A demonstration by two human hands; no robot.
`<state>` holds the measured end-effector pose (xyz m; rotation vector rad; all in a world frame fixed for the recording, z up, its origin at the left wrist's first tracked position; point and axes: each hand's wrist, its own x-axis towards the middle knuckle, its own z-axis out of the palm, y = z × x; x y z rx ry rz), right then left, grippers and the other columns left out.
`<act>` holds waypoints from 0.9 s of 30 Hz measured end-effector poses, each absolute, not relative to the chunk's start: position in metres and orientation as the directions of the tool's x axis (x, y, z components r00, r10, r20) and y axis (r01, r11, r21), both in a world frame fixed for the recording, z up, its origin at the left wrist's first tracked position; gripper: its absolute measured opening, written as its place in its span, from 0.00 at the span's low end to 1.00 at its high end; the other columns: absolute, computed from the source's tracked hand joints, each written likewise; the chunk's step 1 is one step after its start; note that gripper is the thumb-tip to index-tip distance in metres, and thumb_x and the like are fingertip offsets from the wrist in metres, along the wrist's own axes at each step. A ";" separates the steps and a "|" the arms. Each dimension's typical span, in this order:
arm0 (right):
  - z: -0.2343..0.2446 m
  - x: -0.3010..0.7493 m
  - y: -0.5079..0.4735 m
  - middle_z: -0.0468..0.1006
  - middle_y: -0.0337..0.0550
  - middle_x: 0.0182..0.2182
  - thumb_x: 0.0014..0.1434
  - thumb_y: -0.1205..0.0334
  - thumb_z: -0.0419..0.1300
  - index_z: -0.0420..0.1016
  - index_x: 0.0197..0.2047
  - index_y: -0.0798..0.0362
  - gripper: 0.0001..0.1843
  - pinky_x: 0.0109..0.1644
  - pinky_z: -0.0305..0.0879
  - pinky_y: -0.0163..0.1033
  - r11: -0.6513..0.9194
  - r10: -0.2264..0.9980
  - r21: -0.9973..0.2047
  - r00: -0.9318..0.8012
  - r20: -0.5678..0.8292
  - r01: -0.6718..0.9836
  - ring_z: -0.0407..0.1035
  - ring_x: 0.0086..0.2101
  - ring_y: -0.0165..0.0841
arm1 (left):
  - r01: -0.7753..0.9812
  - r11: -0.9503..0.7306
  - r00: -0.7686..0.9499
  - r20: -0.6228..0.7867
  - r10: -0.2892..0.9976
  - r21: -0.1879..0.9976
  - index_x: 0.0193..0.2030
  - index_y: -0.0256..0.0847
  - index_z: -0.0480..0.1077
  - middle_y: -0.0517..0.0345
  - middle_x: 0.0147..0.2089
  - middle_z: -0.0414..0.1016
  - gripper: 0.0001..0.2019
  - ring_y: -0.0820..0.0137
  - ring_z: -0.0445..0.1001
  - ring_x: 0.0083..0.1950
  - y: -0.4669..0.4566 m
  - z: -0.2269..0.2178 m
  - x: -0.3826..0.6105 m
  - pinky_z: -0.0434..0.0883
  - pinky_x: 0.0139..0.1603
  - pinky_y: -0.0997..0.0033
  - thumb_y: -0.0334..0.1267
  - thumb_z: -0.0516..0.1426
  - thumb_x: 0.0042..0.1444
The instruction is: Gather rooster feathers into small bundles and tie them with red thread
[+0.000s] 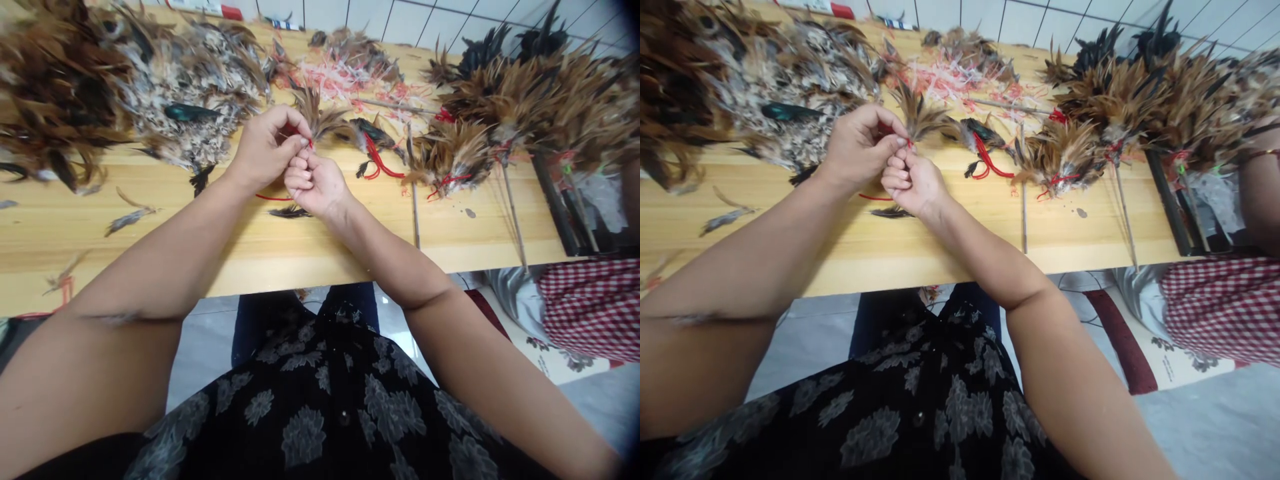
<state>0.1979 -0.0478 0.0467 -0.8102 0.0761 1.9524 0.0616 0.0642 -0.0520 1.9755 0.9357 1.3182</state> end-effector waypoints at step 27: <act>0.021 0.203 -0.039 0.56 0.25 0.28 0.96 0.53 0.58 0.63 0.41 0.47 0.24 0.27 0.43 0.24 -0.467 0.880 -0.764 -0.145 -0.453 -0.445 0.46 0.24 0.21 | 0.132 -0.430 0.146 0.411 0.900 0.893 0.42 0.49 0.70 0.58 0.39 0.83 0.17 0.58 0.88 0.35 0.083 -0.066 0.062 0.95 0.48 0.41 0.41 0.76 0.63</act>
